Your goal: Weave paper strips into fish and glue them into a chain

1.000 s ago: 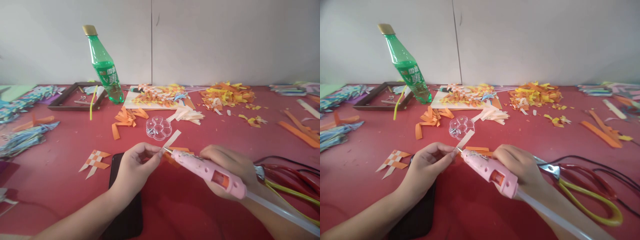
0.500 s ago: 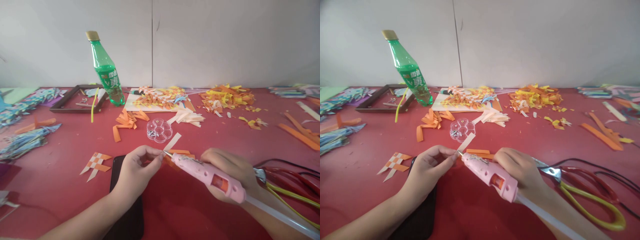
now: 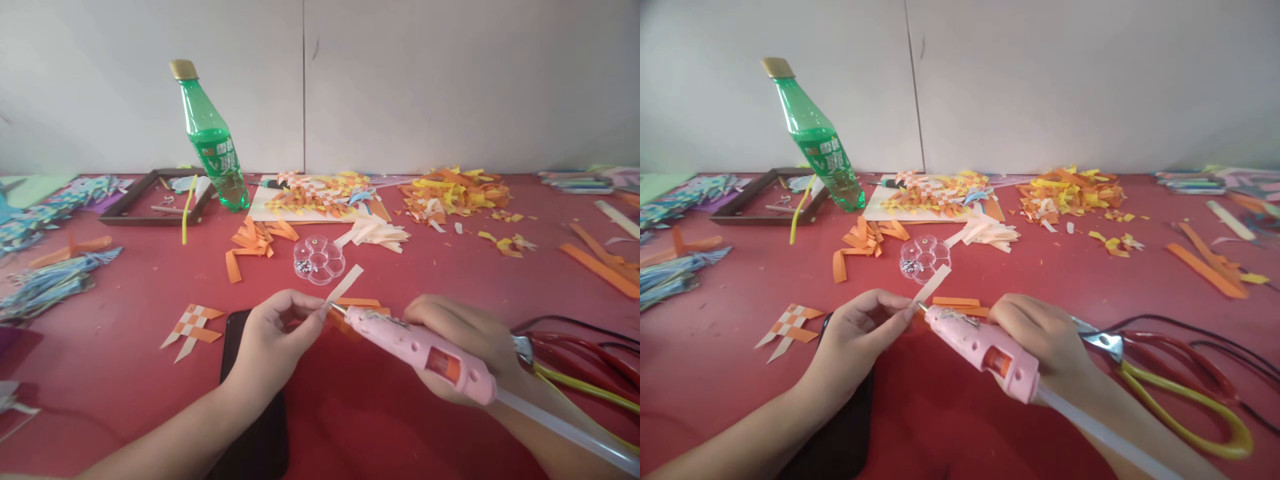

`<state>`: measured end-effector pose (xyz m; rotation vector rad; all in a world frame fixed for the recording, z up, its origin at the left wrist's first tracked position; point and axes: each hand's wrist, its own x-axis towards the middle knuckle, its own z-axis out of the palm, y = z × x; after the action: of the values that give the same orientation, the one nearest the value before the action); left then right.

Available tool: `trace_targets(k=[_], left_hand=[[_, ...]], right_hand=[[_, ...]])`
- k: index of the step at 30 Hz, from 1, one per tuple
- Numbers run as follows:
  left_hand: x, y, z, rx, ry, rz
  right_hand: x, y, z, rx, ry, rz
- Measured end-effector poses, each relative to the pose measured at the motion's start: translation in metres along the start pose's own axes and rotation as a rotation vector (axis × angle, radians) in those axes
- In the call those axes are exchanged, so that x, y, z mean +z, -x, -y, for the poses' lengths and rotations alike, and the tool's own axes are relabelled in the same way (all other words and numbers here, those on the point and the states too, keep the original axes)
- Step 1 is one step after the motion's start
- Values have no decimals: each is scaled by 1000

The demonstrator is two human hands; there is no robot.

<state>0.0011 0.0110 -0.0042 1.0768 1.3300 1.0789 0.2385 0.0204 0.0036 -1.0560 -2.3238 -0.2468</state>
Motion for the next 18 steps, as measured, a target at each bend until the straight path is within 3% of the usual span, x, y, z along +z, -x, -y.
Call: trace_targets(k=[15, 18], left_hand=[[0, -1, -1, 5, 0, -17], [-1, 0, -1, -12, 47, -4]], right_hand=[[-1, 1, 0, -2, 64, -8], [0, 5, -10, 110, 16, -8]])
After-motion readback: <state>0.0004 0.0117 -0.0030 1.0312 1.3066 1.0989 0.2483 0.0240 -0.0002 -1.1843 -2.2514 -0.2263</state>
